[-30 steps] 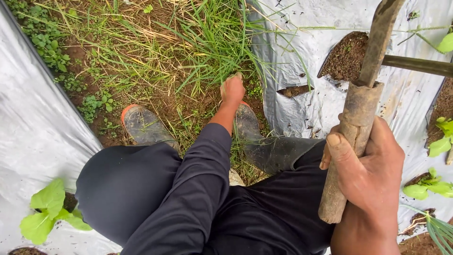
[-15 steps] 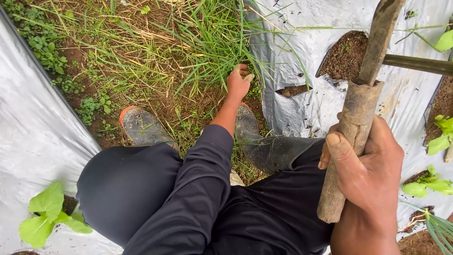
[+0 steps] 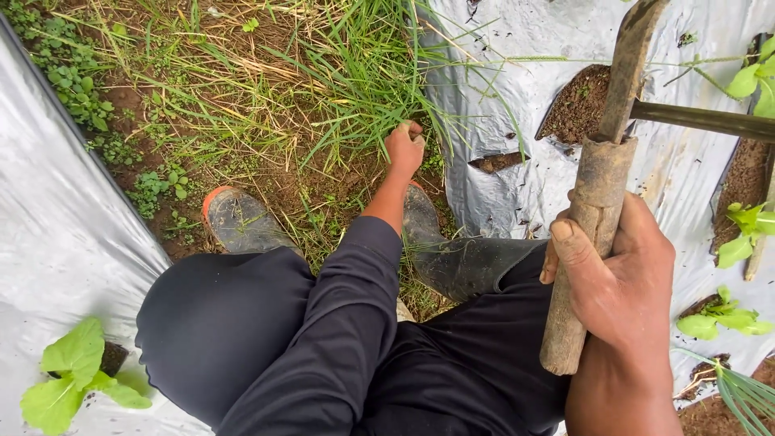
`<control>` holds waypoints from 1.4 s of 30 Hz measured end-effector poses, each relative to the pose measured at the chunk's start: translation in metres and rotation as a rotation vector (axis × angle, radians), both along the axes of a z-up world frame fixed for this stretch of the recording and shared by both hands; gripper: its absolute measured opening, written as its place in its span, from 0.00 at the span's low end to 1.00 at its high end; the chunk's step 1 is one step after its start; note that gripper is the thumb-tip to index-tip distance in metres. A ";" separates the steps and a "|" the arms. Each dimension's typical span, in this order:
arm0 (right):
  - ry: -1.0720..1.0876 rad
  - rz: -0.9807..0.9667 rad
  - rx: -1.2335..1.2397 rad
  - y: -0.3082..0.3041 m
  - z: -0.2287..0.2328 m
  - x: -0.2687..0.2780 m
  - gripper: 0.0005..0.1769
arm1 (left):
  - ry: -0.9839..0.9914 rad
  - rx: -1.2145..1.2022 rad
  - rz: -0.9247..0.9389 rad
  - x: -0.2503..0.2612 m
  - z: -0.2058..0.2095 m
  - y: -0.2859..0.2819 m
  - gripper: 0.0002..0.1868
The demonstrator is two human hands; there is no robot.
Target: The person sits on the ground in a garden and uses a sickle to cut weeds growing between rows of plastic mulch. They then pull the cut weeds by hand and gather them into a pile.
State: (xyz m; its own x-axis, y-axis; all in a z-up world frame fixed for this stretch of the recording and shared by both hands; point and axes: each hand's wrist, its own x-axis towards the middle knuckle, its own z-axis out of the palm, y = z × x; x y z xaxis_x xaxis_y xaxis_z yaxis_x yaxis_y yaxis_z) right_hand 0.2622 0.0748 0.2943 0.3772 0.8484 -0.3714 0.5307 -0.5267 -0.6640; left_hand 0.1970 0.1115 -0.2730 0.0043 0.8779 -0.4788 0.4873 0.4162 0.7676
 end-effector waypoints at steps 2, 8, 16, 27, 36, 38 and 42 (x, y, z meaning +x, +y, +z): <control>-0.016 0.010 -0.003 0.000 0.001 -0.001 0.20 | -0.031 -0.106 -0.014 -0.020 0.050 0.006 0.10; -0.017 0.015 0.000 -0.003 0.001 0.000 0.19 | -0.096 -0.176 -0.063 -0.020 0.062 0.003 0.16; -0.013 -0.008 -0.021 -0.001 -0.002 -0.001 0.19 | 0.170 -0.215 -0.267 0.011 0.071 0.020 0.22; -0.045 0.035 -0.015 0.001 0.000 -0.003 0.21 | -0.081 -0.097 -0.015 -0.022 0.049 0.006 0.08; 0.017 0.016 0.024 -0.005 -0.003 -0.003 0.17 | -0.165 -0.296 0.001 -0.013 0.129 0.027 0.18; -0.009 0.022 0.011 -0.005 -0.003 -0.004 0.18 | -0.165 -0.275 0.041 -0.005 0.115 0.023 0.14; -0.034 0.036 -0.006 -0.001 -0.002 -0.006 0.19 | -0.127 -0.314 0.094 0.006 0.103 0.027 0.04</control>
